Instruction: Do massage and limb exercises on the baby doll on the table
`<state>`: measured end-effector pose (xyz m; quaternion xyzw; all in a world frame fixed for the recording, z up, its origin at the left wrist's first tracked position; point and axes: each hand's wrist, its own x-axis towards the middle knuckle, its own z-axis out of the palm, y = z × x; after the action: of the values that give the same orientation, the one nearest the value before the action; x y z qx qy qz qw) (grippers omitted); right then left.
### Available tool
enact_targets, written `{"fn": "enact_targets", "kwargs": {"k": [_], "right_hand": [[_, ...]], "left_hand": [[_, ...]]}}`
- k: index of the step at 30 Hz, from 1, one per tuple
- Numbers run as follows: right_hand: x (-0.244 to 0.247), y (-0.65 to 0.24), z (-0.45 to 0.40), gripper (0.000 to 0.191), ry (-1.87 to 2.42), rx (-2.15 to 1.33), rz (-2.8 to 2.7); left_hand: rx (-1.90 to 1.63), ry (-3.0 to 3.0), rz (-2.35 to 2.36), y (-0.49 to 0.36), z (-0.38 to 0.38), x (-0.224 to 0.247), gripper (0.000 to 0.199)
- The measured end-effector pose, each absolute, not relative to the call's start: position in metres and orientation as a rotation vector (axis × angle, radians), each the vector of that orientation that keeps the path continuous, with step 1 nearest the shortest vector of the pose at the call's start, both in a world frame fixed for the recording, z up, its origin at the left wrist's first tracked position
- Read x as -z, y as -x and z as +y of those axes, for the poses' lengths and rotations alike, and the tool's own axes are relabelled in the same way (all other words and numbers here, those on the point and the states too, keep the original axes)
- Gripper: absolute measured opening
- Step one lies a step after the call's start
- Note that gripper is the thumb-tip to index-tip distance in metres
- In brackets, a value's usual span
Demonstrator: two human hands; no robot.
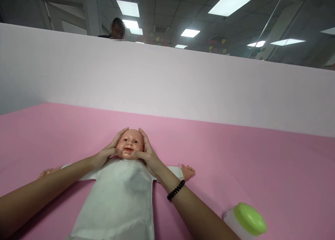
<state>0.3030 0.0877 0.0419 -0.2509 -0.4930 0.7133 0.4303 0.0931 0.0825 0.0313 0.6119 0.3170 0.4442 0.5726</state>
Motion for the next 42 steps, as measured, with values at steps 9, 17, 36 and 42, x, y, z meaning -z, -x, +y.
{"fn": "enact_targets", "kwargs": {"k": [9, 17, 36, 42], "right_hand": [[-0.02, -0.286, 0.083, 0.093, 0.843, -1.025, -1.558], [-0.013, -0.286, 0.088, 0.093, 0.989, -0.798, -1.621], [-0.03, -0.366, 0.034, 0.051, 1.34, 0.394, -2.173], [-0.063, -0.456, -0.007, 0.05, 1.751, 0.64, -1.651]], "left_hand": [[-1.244, -1.995, 1.153, -0.103, 0.071, -0.022, 0.07], [-1.259, -2.379, 1.268, -0.098, 0.067, -0.01, 0.063], [-0.788, -2.552, 1.962, -0.071, 0.015, -0.012, 0.061], [-0.908, -2.444, 2.121, -0.065, -0.026, -0.015, 0.053]]}}
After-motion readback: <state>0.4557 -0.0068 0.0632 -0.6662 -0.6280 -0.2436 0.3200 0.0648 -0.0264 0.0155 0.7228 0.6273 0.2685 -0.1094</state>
